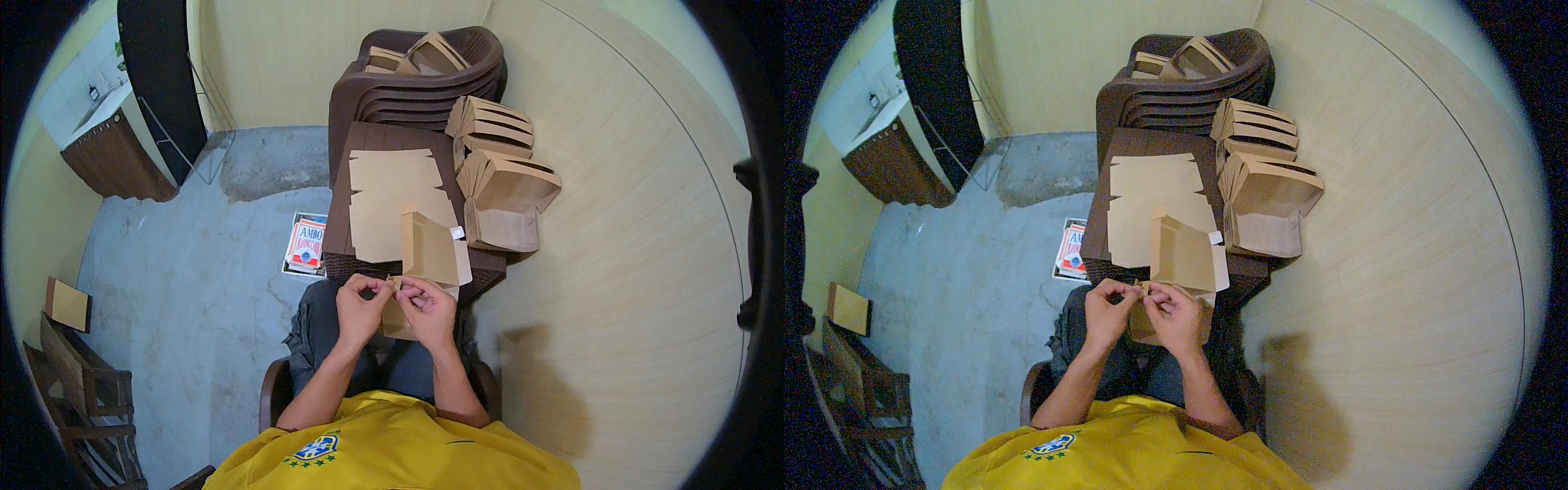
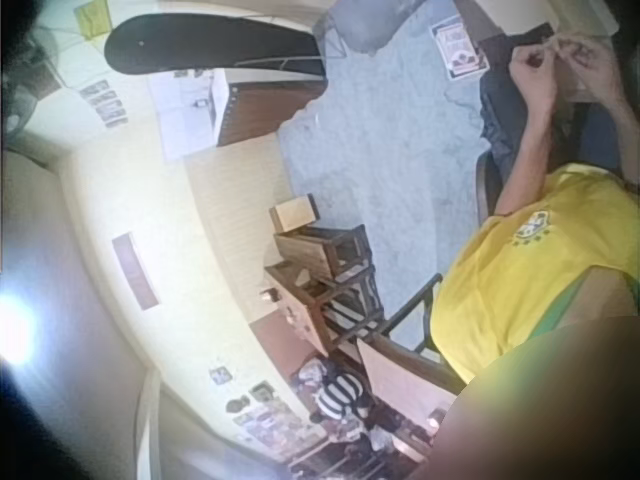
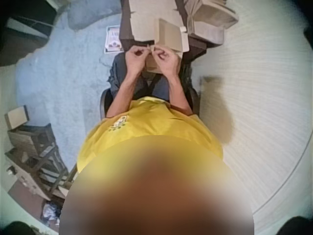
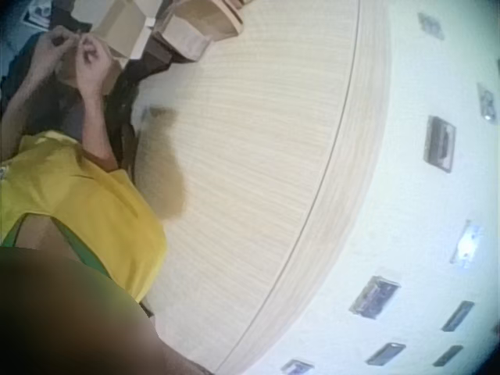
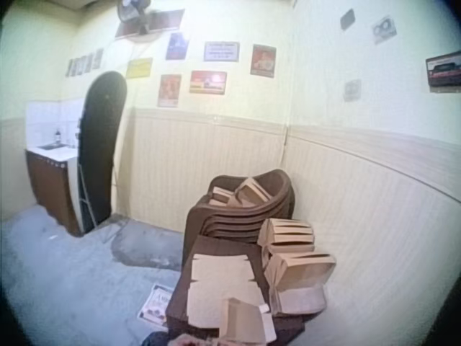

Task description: The person assembles flat cardboard box blanks into small boxes by folding and tucking flaps. They handle each blank one at a time, fold the sides, and secure the flaps to form a finished box, then place it on a growing stack.

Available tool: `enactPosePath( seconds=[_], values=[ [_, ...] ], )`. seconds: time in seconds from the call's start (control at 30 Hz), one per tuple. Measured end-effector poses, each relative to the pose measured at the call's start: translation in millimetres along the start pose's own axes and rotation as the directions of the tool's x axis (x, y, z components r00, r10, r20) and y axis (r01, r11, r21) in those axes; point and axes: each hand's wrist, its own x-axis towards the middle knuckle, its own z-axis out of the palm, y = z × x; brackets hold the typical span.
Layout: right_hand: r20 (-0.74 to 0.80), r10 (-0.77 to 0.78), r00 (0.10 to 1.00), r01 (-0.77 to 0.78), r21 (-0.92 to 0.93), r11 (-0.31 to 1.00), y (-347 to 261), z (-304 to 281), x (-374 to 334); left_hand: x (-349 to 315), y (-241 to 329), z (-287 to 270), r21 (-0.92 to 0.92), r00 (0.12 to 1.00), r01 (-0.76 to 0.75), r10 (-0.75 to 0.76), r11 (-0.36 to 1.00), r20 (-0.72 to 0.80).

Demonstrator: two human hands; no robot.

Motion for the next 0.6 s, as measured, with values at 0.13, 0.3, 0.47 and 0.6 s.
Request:
enactPosePath(
  seconds=[0.13,0.3,0.47,0.6],
  values=[
    [0.01,0.004,1.0,-0.004,0.041,0.999,4.7,0.2,-0.5,-2.1,9.6,1.4,0.037,0.999,-0.014,0.015,0.999,-0.03],
    [0.019,0.047,0.999,-0.049,0.082,0.995,11.2,1.0,-1.7,-6.8,21.0,1.6,0.08,0.996,-0.048,0.054,0.996,-0.071],
    [-0.006,0.065,0.998,-0.063,0.178,0.982,16.9,5.5,-4.3,-7.6,31.1,-1.5,0.222,0.969,-0.212,0.233,0.952,-0.075],
    [-0.054,0.149,0.987,-0.131,0.257,0.957,20.7,5.7,-2.4,-8.2,36.1,-3.4,0.259,0.969,-0.225,0.244,0.939,-0.043]
  ],
)
